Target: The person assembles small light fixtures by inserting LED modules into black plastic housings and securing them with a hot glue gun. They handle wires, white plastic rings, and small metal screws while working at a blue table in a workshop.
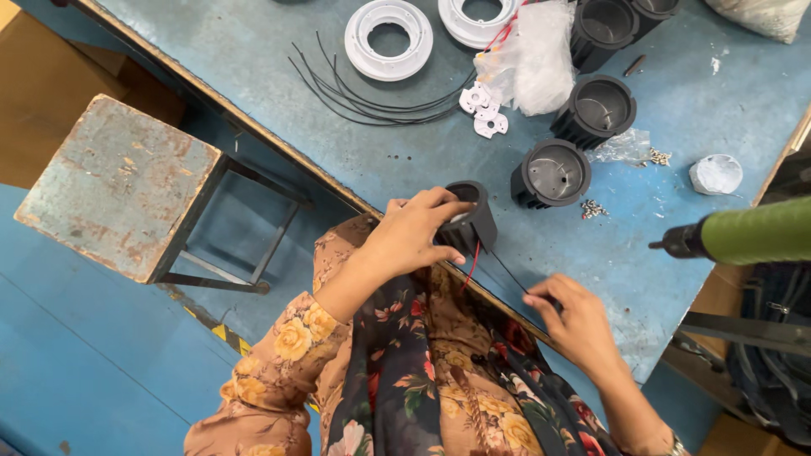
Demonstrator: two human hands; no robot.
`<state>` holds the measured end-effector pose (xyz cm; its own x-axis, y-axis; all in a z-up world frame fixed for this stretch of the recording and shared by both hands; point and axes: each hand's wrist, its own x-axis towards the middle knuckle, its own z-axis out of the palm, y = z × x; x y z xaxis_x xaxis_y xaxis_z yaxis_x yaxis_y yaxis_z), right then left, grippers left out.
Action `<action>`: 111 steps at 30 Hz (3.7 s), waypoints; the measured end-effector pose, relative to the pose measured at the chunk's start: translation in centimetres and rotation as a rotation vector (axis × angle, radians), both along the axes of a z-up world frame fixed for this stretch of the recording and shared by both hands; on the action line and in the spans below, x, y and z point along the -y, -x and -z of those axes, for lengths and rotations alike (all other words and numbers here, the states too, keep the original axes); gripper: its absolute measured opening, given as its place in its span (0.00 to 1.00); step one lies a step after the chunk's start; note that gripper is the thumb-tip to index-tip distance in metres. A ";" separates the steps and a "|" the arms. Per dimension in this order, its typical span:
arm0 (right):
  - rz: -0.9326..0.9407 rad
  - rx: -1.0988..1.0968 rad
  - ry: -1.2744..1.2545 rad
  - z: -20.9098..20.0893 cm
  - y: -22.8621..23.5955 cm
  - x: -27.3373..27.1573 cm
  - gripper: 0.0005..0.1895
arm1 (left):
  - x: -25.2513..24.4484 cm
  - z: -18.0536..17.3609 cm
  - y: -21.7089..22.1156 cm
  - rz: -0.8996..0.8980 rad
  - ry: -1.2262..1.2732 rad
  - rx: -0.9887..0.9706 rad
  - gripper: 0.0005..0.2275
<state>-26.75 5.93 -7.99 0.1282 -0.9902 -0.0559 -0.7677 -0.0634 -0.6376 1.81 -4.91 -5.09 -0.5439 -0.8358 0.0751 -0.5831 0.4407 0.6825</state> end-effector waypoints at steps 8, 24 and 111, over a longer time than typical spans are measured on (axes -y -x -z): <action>0.007 -0.109 -0.068 -1.5 0.7 -2.0 0.10 | -0.3 -1.4 1.4 0.082 0.045 0.226 0.31; 0.246 0.180 0.117 1.4 -7.5 2.2 0.19 | -1.1 -0.1 0.4 -0.013 0.036 0.011 0.33; 0.002 0.223 0.245 5.5 -5.9 3.0 0.56 | -3.7 -2.0 1.4 0.198 0.847 0.757 0.17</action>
